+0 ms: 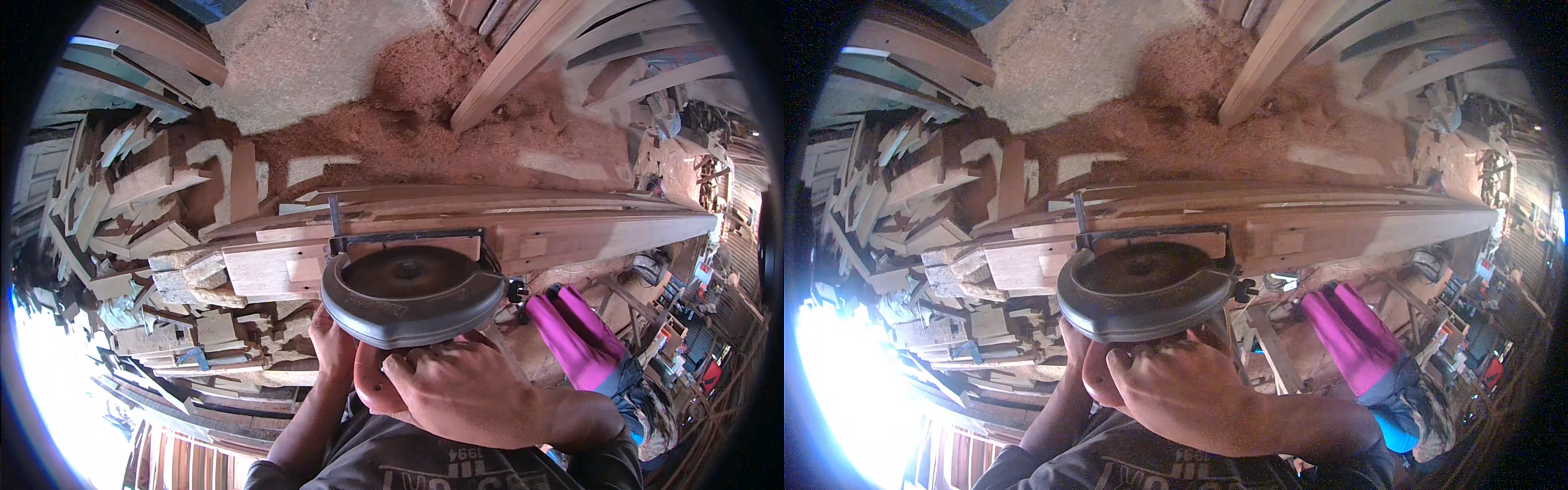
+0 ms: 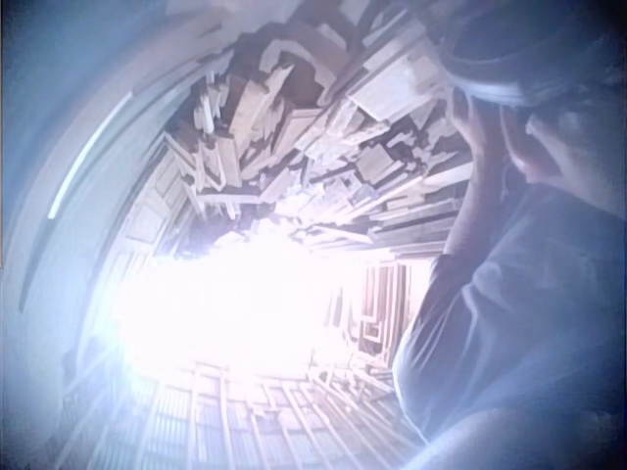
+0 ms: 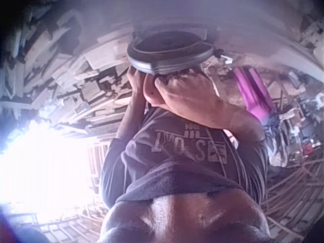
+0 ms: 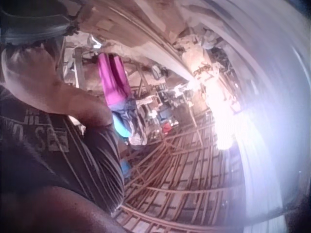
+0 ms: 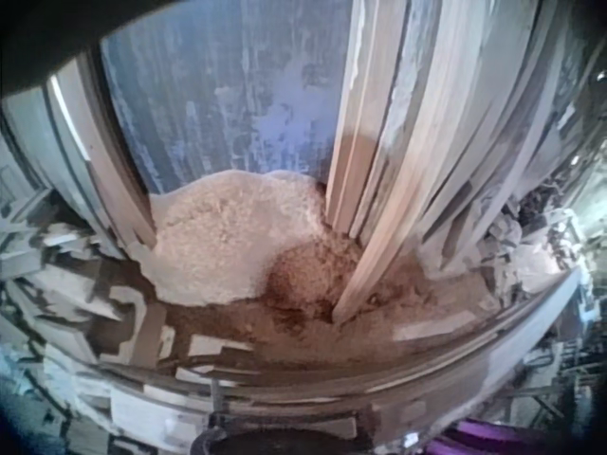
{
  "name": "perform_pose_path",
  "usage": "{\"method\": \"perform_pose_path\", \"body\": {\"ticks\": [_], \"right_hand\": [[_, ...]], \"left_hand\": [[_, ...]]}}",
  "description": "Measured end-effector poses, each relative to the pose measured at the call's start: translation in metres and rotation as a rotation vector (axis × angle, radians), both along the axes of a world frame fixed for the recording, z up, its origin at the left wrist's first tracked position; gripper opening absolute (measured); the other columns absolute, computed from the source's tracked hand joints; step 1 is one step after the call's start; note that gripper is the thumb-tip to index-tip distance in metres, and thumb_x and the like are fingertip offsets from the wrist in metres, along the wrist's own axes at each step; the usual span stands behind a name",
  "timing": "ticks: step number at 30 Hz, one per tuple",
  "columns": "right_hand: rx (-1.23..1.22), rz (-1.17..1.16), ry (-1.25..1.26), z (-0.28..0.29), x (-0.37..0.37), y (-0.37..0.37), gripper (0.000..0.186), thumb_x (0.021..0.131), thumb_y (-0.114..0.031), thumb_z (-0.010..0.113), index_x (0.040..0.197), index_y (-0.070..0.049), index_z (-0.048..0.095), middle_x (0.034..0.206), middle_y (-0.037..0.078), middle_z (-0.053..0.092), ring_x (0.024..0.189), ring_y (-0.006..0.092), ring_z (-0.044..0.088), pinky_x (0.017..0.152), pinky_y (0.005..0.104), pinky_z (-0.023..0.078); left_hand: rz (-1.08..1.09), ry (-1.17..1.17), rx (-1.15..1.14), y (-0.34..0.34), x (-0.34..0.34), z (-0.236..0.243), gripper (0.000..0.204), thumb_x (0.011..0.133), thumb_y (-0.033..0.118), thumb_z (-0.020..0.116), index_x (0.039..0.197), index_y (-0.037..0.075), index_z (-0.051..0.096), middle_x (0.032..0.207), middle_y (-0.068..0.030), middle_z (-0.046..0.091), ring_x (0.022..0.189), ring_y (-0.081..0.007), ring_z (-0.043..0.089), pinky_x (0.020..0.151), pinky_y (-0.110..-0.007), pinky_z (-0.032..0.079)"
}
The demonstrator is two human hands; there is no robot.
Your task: The person measures and marks a wooden plank with a metal ruler, then uses a circular saw to cut the plank. After cutting, the person stacks the cut piece with other planks and continues to measure and cut additional pieces.
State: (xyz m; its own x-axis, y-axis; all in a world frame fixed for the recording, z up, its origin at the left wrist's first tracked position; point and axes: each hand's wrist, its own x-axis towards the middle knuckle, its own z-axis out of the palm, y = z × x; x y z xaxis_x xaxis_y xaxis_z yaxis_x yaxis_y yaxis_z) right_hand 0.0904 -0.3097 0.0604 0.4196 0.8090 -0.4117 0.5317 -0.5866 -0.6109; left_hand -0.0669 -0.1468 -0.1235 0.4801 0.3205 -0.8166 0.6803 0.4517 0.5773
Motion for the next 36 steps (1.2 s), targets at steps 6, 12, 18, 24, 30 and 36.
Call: {"method": "perform_pose_path", "body": {"ticks": [6, 12, 18, 24, 30, 36], "right_hand": [[-0.011, -0.021, 0.03, 0.0, 0.0, -0.002, 0.029, 0.097, -0.035, 0.072, 0.094, -0.007, 0.068, 0.073, 0.008, 0.068, 0.067, 0.0216, 0.073, 0.066, 0.036, 0.059], [-0.006, -0.037, 0.023, -0.001, 0.0, -0.002, 0.03, 0.095, -0.037, 0.074, 0.094, -0.008, 0.069, 0.072, 0.007, 0.069, 0.066, 0.0218, 0.074, 0.066, 0.0363, 0.061], [0.012, -0.047, 0.038, -0.005, -0.003, -0.004, 0.036, 0.096, -0.043, 0.075, 0.094, -0.008, 0.07, 0.071, 0.006, 0.068, 0.065, 0.0213, 0.074, 0.065, 0.0364, 0.06], [0.032, -0.012, 0.043, -0.006, 0.0, -0.007, 0.035, 0.091, -0.037, 0.076, 0.098, -0.004, 0.067, 0.074, 0.008, 0.069, 0.069, 0.024, 0.076, 0.066, 0.0375, 0.063], [0.016, -0.034, 0.047, -0.009, -0.003, -0.009, 0.038, 0.096, -0.047, 0.074, 0.094, -0.009, 0.07, 0.069, 0.006, 0.067, 0.064, 0.0206, 0.073, 0.066, 0.0365, 0.059], [0.008, -0.041, 0.055, -0.009, -0.003, -0.009, 0.037, 0.096, -0.047, 0.074, 0.092, -0.01, 0.07, 0.07, 0.006, 0.068, 0.064, 0.0217, 0.073, 0.066, 0.0368, 0.06]], "left_hand": [[-0.011, -0.01, 0.007, 0.0, 0.006, 0.006, 0.021, 0.101, 0.006, 0.066, 0.119, -0.003, 0.072, 0.111, -0.0056, 0.077, 0.099, -0.0103, 0.069, 0.087, -0.026, 0.055], [-0.051, -0.007, 0.055, 0.001, 0.006, 0.006, 0.021, 0.103, 0.008, 0.066, 0.119, -0.003, 0.072, 0.111, -0.0058, 0.077, 0.099, -0.0099, 0.069, 0.087, -0.026, 0.055], [-0.045, -0.056, 0.032, 0.002, 0.004, 0.004, 0.02, 0.103, 0.008, 0.066, 0.119, -0.004, 0.072, 0.111, -0.0067, 0.077, 0.099, -0.0107, 0.07, 0.087, -0.026, 0.055], [-0.028, -0.039, 0.026, 0.003, -0.003, -0.005, 0.02, 0.103, 0.008, 0.067, 0.119, -0.003, 0.071, 0.111, -0.007, 0.077, 0.098, -0.0116, 0.07, 0.087, -0.027, 0.056], [-0.002, -0.033, 0.005, 0.002, -0.002, -0.002, 0.02, 0.103, 0.008, 0.068, 0.119, -0.004, 0.07, 0.111, -0.0077, 0.076, 0.097, -0.012, 0.071, 0.086, -0.027, 0.056], [-0.018, 0.007, 0.03, 0.004, -0.003, -0.004, 0.021, 0.104, 0.008, 0.067, 0.12, -0.005, 0.07, 0.112, -0.0082, 0.076, 0.097, -0.0122, 0.071, 0.086, -0.027, 0.056]]}}
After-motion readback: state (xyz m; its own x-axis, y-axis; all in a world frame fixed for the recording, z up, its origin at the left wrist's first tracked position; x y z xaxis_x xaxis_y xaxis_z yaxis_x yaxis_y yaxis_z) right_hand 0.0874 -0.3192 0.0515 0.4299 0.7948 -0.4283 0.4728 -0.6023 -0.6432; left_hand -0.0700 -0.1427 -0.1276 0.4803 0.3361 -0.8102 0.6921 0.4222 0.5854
